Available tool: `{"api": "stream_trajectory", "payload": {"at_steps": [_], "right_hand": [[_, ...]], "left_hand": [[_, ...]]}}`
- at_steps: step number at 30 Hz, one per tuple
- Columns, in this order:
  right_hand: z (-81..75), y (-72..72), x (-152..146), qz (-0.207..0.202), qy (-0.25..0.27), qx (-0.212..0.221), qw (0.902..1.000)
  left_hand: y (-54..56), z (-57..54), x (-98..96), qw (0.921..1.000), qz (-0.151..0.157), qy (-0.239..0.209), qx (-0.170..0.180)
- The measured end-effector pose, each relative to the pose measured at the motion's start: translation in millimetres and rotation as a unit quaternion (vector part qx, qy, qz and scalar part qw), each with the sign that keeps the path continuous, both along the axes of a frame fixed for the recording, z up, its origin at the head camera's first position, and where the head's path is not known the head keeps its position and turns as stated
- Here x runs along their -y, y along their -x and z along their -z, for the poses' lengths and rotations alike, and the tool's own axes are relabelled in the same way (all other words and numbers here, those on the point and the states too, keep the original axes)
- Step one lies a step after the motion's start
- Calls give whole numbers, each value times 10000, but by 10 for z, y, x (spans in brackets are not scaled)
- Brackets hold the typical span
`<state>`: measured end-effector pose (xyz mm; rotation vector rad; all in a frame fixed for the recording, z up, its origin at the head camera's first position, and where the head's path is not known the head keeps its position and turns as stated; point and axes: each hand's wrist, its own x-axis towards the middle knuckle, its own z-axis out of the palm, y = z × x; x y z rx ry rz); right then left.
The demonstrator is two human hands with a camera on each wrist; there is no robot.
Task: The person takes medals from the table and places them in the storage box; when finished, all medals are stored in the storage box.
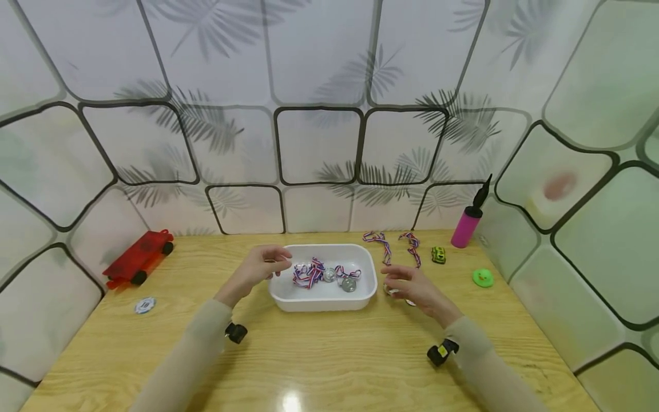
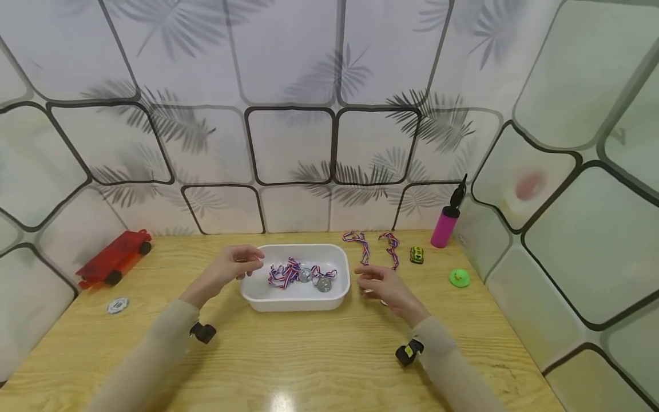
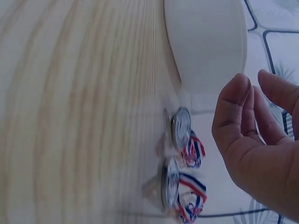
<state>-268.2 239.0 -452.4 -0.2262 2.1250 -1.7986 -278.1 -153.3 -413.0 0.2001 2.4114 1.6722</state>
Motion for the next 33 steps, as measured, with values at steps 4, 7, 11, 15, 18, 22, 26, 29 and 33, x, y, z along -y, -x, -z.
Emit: {"api": "stream_trajectory", "payload": {"at_steps": [4, 7, 11, 15, 18, 22, 26, 29, 33], "right_hand": [[-7, 19, -162, 92, -280, -103, 9995], [-25, 44, -292, 170, -397, -145, 9990], [-24, 85, -461, 140, -540, -281, 9980], [-5, 103, -597, 171, -782, -364, 9961], [21, 101, -678, 144, -974, -375, 9944], [54, 90, -758, -132, -1113, -469, 9926], [77, 88, -809, -554, -1195, -583, 9896], [74, 87, -825, -859, -1339, -649, 9851], [45, 84, -826, -1134, -1695, -683, 9766]], "left_hand": [[-24, 12, 111, 9999, -95, -11, -30], [-52, 24, 176, 9997, -210, 37, -83], [-107, 46, 236, 9986, -492, 121, -170], [-157, 72, 273, 9971, -681, 192, -272], [-181, 100, 295, 9971, -651, 243, -295], [-207, 123, 310, 9975, -573, 291, -277], [-233, 139, 328, 9986, -421, 231, -235], [-244, 162, 348, 9993, -298, 191, -147], [-245, 217, 367, 9998, -165, 113, 9]]}}
